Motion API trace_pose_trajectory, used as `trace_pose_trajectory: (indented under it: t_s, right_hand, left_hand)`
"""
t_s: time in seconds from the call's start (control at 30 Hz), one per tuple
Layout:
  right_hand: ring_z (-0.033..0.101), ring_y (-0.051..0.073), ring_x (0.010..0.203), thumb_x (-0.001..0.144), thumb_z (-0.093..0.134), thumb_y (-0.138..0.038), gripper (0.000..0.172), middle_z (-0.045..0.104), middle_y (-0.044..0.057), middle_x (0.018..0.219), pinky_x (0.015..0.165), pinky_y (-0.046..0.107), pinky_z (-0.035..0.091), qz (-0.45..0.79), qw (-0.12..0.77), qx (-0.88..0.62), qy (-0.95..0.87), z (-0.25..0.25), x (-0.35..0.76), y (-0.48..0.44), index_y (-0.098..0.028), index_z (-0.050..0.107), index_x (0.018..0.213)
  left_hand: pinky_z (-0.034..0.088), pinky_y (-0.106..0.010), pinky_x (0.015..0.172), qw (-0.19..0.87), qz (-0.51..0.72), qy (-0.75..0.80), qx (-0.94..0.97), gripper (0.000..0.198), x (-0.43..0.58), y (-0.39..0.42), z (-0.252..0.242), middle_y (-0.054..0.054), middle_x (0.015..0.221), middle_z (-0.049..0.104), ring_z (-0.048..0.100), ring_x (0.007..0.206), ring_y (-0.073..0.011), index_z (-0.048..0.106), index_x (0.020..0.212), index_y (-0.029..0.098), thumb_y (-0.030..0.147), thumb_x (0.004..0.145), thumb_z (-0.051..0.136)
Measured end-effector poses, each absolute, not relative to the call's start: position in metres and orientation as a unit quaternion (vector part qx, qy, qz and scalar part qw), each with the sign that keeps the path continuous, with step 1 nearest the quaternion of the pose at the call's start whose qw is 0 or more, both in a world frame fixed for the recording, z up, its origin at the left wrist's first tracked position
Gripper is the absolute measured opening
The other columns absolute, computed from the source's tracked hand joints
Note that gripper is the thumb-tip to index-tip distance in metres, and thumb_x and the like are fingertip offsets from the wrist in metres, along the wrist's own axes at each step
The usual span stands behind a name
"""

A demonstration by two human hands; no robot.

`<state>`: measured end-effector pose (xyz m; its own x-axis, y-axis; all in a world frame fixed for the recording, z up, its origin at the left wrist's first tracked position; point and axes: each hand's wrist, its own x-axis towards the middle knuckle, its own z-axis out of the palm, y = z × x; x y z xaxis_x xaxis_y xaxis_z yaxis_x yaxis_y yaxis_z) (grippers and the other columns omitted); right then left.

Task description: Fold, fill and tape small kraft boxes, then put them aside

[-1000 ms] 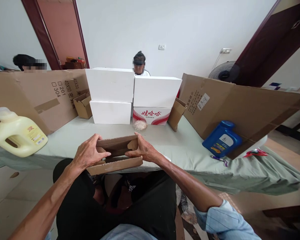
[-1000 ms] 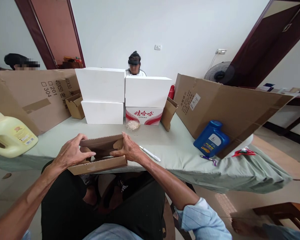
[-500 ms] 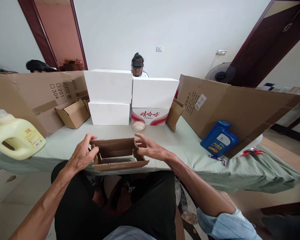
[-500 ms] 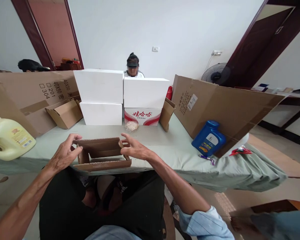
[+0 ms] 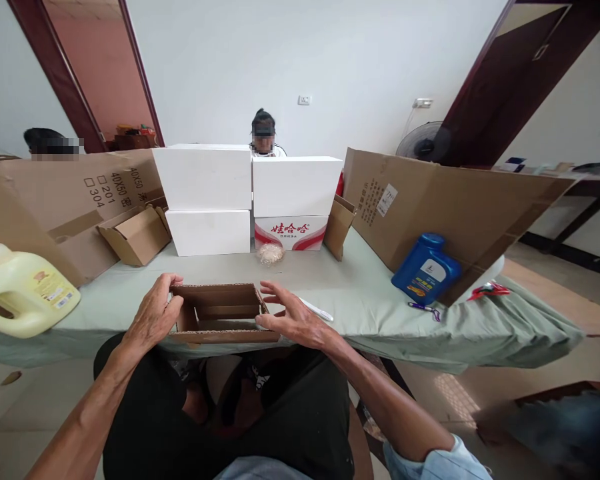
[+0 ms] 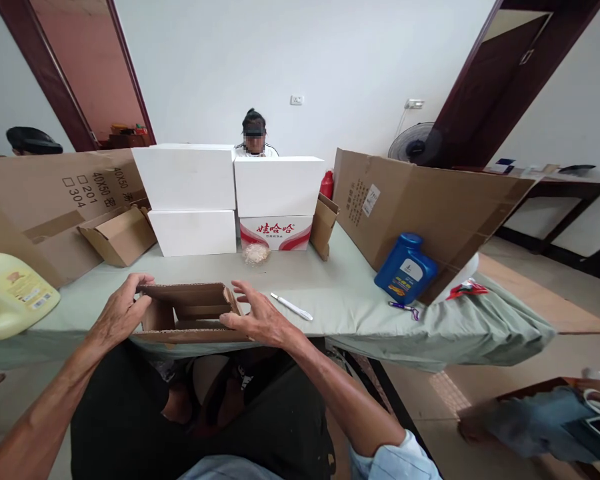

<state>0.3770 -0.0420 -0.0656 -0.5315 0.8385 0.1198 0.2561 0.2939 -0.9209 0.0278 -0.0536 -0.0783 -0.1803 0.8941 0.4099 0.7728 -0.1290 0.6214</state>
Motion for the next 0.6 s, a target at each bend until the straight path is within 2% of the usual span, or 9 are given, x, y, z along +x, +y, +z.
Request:
trace_pose_trajectory:
  t_s: [0.1,0.17,0.2,0.27,0.37,0.43,0.47,0.53,0.6]
  right_hand:
    - [0.066,0.032,0.135,0.102,0.067,-0.044,0.057,0.07,0.013,0.146,0.109,0.048,0.058,0.429,0.355,-0.378,-0.74,-0.065,0.376,-0.041,-0.025,0.061,0.154]
    - [0.068,0.031,0.129,0.106,0.06,-0.048,0.048,0.075,0.011,0.135,0.109,0.046,0.056,0.407,0.388,-0.388,-0.73,-0.07,0.383,-0.036,-0.021,0.069,0.145]
    - [0.068,0.031,0.129,0.107,0.058,-0.052,0.049,0.075,0.011,0.135,0.109,0.046,0.056,0.406,0.397,-0.384,-0.728,-0.074,0.388,-0.035,-0.022,0.069,0.144]
    - [0.064,0.032,0.139,0.106,0.06,-0.063,0.06,0.069,0.012,0.149,0.113,0.047,0.054,0.432,0.394,-0.336,-0.738,-0.085,0.398,-0.034,-0.025,0.064,0.152]
    - [0.047,0.035,0.158,0.091,0.079,-0.074,0.1,0.047,0.013,0.173,0.125,0.053,0.045,0.461,0.356,-0.25,-0.773,-0.108,0.407,-0.042,-0.031,0.039,0.173]
    - [0.04,0.037,0.162,0.08,0.093,-0.068,0.121,0.04,0.016,0.177,0.131,0.054,0.038,0.418,0.342,-0.262,-0.799,-0.127,0.405,-0.049,-0.03,0.031,0.176]
    - [0.04,0.036,0.162,0.08,0.095,-0.062,0.121,0.04,0.017,0.176,0.132,0.053,0.036,0.387,0.344,-0.279,-0.809,-0.136,0.402,-0.052,-0.029,0.03,0.177]
    - [0.045,0.033,0.158,0.09,0.089,-0.05,0.102,0.046,0.017,0.171,0.131,0.049,0.037,0.33,0.358,-0.299,-0.82,-0.152,0.393,-0.055,-0.025,0.037,0.173]
    - [0.058,0.03,0.143,0.1,0.076,-0.042,0.066,0.061,0.016,0.155,0.122,0.044,0.045,0.303,0.377,-0.305,-0.82,-0.164,0.386,-0.054,-0.023,0.054,0.159]
  left_hand:
    - [0.055,-0.052,0.115,0.106,0.388,0.64,0.655,0.048,0.02,-0.057,-0.076,-0.014,0.133,0.076,0.07,0.128,-0.0347,0.063,0.122,0.022,0.037,0.079,0.047]
    - [0.052,-0.052,0.119,0.124,0.386,0.619,0.673,0.049,0.014,-0.058,-0.075,-0.013,0.133,0.076,0.069,0.131,-0.0335,0.065,0.121,0.022,0.036,0.078,0.046]
    - [0.051,-0.052,0.121,0.129,0.386,0.612,0.678,0.049,0.011,-0.058,-0.074,-0.012,0.133,0.076,0.068,0.133,-0.0328,0.065,0.121,0.022,0.035,0.078,0.046]
    - [0.05,-0.051,0.122,0.136,0.385,0.613,0.676,0.05,0.008,-0.058,-0.075,-0.012,0.132,0.077,0.068,0.134,-0.0325,0.066,0.121,0.021,0.035,0.077,0.046]
    - [0.053,-0.053,0.12,0.141,0.378,0.629,0.664,0.052,0.008,-0.054,-0.077,-0.013,0.132,0.078,0.07,0.133,-0.0344,0.066,0.12,0.021,0.038,0.074,0.046]
    - [0.054,-0.054,0.119,0.139,0.374,0.635,0.662,0.053,0.009,-0.052,-0.078,-0.013,0.132,0.078,0.07,0.132,-0.0358,0.067,0.12,0.021,0.039,0.074,0.047]
    - [0.055,-0.054,0.118,0.135,0.373,0.635,0.663,0.052,0.008,-0.05,-0.079,-0.013,0.132,0.078,0.071,0.132,-0.0363,0.067,0.119,0.022,0.039,0.074,0.047]
    - [0.056,-0.054,0.117,0.126,0.375,0.633,0.665,0.05,0.005,-0.047,-0.08,-0.012,0.129,0.08,0.072,0.13,-0.0364,0.069,0.116,0.023,0.038,0.074,0.047]
    - [0.059,-0.052,0.114,0.096,0.372,0.636,0.669,0.046,-0.001,-0.044,-0.08,-0.01,0.125,0.082,0.074,0.126,-0.0352,0.069,0.113,0.023,0.037,0.076,0.046]
